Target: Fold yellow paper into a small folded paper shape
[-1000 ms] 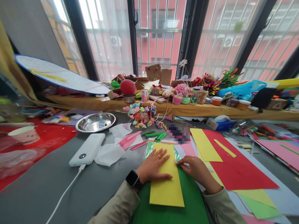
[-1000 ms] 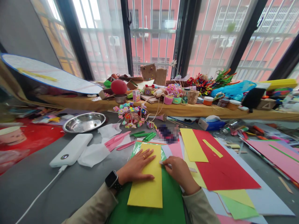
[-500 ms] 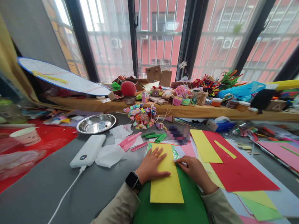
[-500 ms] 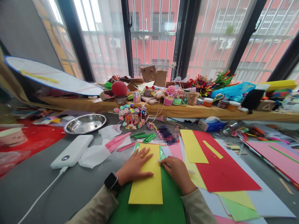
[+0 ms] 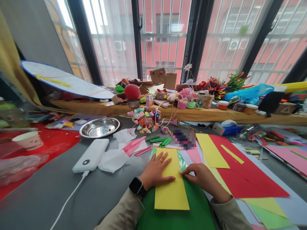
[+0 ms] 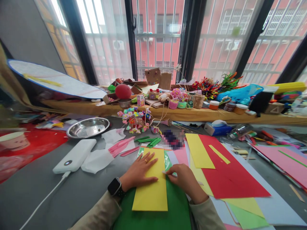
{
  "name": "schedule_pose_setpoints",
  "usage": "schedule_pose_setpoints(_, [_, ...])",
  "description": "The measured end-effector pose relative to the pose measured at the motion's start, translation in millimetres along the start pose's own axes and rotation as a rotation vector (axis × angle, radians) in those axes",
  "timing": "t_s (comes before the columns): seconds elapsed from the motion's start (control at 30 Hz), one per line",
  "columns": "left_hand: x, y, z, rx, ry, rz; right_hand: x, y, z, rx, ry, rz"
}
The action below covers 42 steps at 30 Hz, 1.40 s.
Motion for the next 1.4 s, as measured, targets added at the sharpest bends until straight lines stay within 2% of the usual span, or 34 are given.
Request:
schedule_pose_setpoints(0.37, [0.7,0.0,0.8,0.011,-0.004,0.011,-0.4,0.9,4.2,-0.006,0.038,-0.060])
schedule_pose_setpoints(1.4, [1.1,-0.2,0.6,0.005,-0.003,0.020,2.1,-0.8,4.3,-0.057,0.012,-0.079])
Point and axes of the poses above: each hand's wrist, its own x-axis away from the middle knuckle, its own y-axis out of the palm, z = x × y, the point moved 4 cm from there along -x, towards the middle knuckle, and after that the axes turned 10 degrees about -z, right-handed, at the moved point
